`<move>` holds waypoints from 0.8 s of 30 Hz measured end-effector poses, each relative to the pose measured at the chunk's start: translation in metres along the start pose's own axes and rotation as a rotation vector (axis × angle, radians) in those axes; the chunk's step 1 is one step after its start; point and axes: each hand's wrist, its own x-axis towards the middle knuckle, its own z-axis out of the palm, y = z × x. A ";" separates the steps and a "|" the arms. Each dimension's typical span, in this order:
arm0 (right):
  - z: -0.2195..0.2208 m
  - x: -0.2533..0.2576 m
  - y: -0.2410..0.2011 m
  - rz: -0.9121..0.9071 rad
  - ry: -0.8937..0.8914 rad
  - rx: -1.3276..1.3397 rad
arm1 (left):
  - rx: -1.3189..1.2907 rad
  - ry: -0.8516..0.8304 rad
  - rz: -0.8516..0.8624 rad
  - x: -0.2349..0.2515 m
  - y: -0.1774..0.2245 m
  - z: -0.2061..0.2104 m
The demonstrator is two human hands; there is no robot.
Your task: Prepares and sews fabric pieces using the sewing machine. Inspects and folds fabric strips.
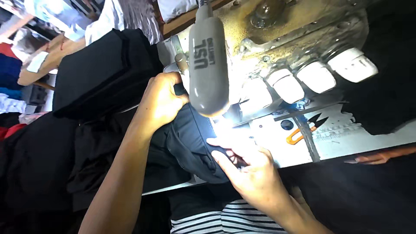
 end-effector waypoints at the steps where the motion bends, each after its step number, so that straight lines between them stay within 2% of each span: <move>1: -0.002 0.001 0.000 -0.008 -0.005 -0.029 | 0.000 0.003 -0.004 0.000 -0.001 0.000; 5: -0.005 0.007 0.001 -0.022 0.071 -0.065 | -0.093 0.069 0.080 0.006 -0.011 0.005; 9: -0.008 0.019 -0.001 -0.045 0.126 -0.174 | -0.390 0.153 -0.039 0.010 -0.017 0.010; 14: -0.005 0.024 0.000 -0.022 0.154 -0.185 | -0.454 0.197 -0.072 0.013 -0.016 0.014; 18: -0.004 0.023 -0.001 -0.035 0.160 -0.198 | -0.356 0.220 -0.075 0.017 -0.017 0.018; 22: -0.004 0.024 0.000 -0.041 0.173 -0.235 | -0.035 0.188 -0.081 0.021 -0.007 0.014; 24: -0.004 0.022 0.000 -0.047 0.168 -0.244 | 0.161 0.193 -0.159 0.020 0.006 0.014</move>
